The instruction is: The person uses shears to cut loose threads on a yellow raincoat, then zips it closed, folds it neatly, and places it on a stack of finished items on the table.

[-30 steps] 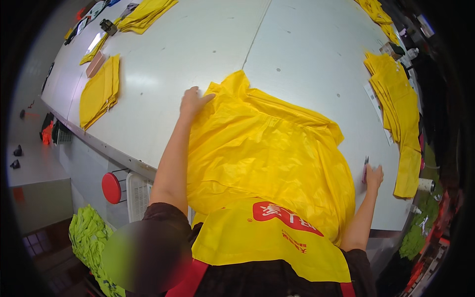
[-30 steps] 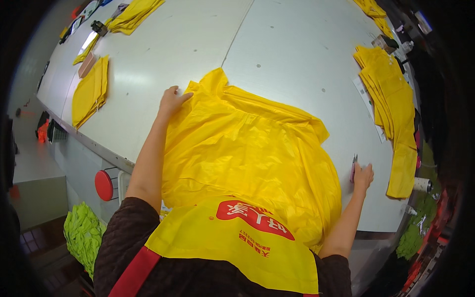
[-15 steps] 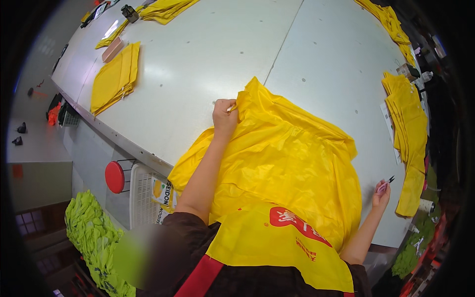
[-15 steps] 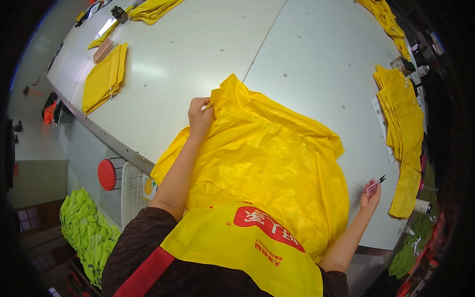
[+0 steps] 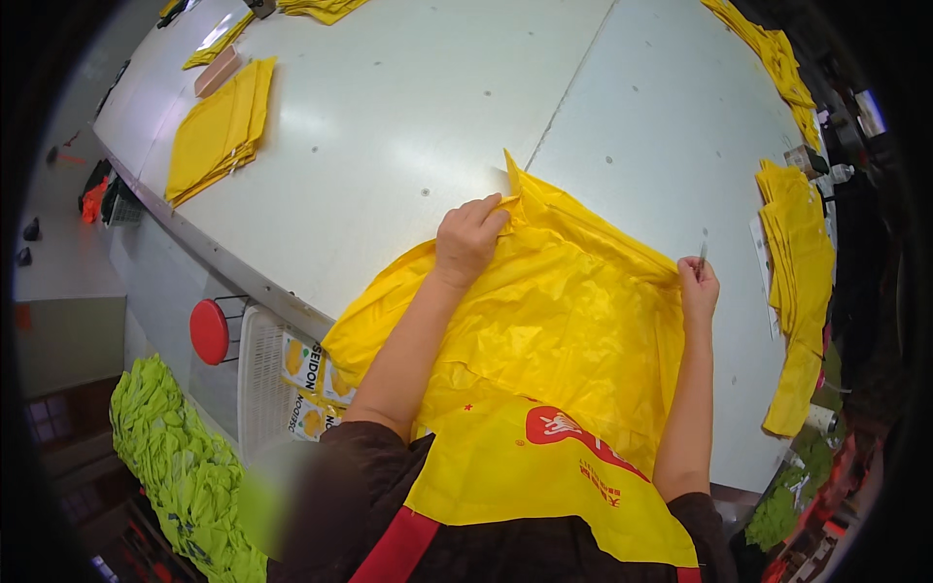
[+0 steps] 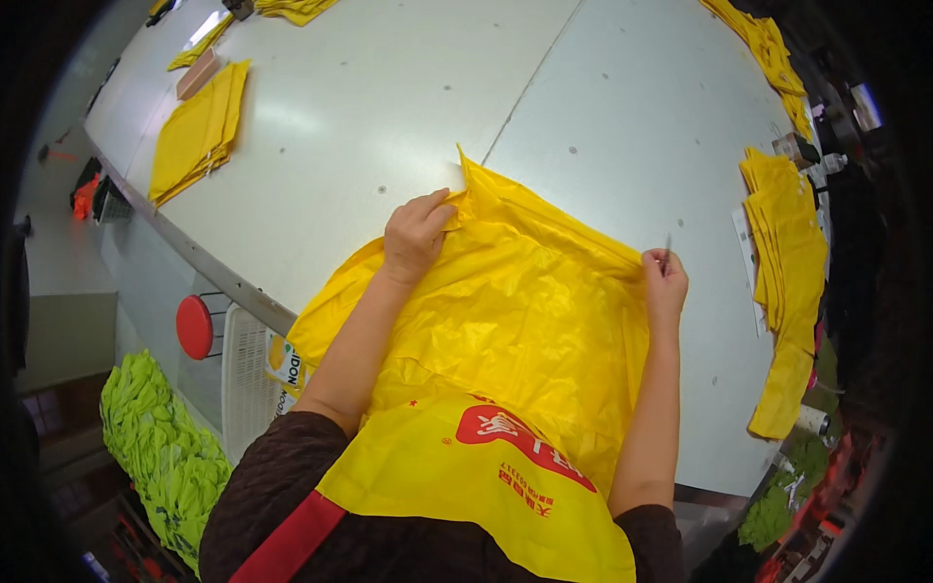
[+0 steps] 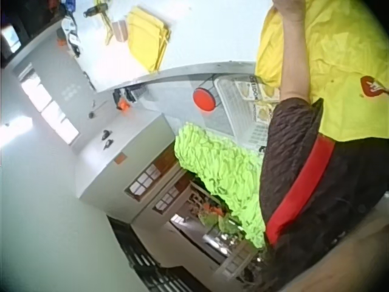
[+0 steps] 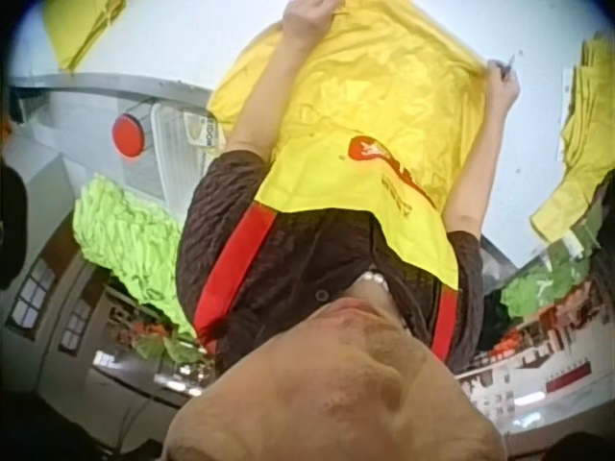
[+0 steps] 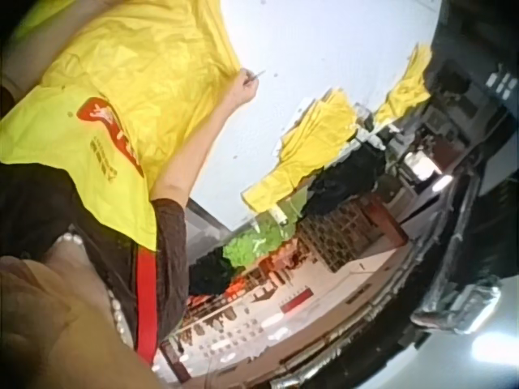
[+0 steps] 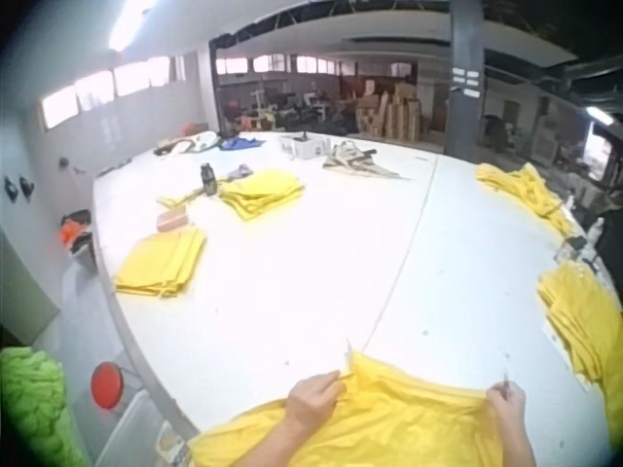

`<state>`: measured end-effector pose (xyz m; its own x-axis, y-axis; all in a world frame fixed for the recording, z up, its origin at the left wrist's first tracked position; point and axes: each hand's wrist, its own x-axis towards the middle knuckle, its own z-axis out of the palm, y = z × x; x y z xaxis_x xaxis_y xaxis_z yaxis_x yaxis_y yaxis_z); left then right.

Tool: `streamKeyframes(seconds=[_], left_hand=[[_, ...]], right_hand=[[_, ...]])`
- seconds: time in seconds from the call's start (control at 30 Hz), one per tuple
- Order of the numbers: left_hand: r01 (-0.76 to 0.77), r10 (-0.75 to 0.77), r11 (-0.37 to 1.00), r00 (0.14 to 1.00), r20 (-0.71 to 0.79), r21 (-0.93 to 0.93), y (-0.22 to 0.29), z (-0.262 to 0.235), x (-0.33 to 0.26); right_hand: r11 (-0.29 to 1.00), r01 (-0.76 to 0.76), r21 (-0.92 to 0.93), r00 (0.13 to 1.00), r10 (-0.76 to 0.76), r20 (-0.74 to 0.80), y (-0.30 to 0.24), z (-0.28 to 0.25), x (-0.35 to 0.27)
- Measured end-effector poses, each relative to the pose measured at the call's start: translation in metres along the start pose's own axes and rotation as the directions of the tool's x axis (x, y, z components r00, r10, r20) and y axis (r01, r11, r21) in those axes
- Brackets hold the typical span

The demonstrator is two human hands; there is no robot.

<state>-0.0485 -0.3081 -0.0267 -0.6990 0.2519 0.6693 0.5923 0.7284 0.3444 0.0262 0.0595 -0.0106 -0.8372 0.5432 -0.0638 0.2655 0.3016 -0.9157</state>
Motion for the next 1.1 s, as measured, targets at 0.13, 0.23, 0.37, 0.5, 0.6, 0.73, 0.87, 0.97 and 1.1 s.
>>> streamKeyframes(seconds=[0.13,0.23,0.37,0.5,0.6,0.73,0.87,0.97,1.1], left_hand=[[0.083,-0.076,0.993,0.994,0.083,-0.079,-0.008,0.001,-0.003],[0.109,-0.108,0.987,0.994,0.014,-0.117,0.013,-0.006,0.024],[0.151,-0.078,0.896,0.979,0.188,-0.417,0.079,0.022,0.075],[-0.034,0.263,0.843,0.896,0.357,-0.536,0.173,0.103,0.098],[-0.151,0.391,0.889,0.741,0.546,-0.432,0.237,0.151,0.096],[-0.306,0.482,0.876,0.514,0.709,-0.374,0.282,0.191,0.068],[-0.381,0.351,0.884,0.158,0.923,-0.271,0.287,0.189,0.078],[0.541,0.049,0.771,0.476,0.878,-0.337,0.286,0.150,0.109],[0.702,0.166,0.372,0.593,0.788,-0.607,0.260,0.110,0.103]], right_hand=[[0.961,-0.275,-0.029,0.950,0.268,-0.158,0.023,-0.063,0.007],[0.948,-0.269,-0.171,0.936,0.216,-0.277,0.074,-0.119,-0.017],[0.916,-0.379,-0.129,0.885,0.318,-0.341,0.115,-0.154,-0.072],[0.913,-0.358,-0.197,0.903,0.285,-0.322,0.112,-0.151,-0.112],[0.889,-0.350,-0.295,0.932,0.300,-0.203,0.088,-0.142,-0.122],[0.867,-0.223,-0.446,0.974,0.173,-0.149,0.074,-0.137,-0.143],[0.841,-0.035,-0.540,0.994,-0.025,-0.104,0.018,-0.121,-0.172],[0.925,0.111,-0.363,0.994,-0.098,0.053,-0.013,-0.113,-0.210],[0.970,0.241,-0.011,0.864,-0.209,0.459,-0.032,-0.083,-0.236]])
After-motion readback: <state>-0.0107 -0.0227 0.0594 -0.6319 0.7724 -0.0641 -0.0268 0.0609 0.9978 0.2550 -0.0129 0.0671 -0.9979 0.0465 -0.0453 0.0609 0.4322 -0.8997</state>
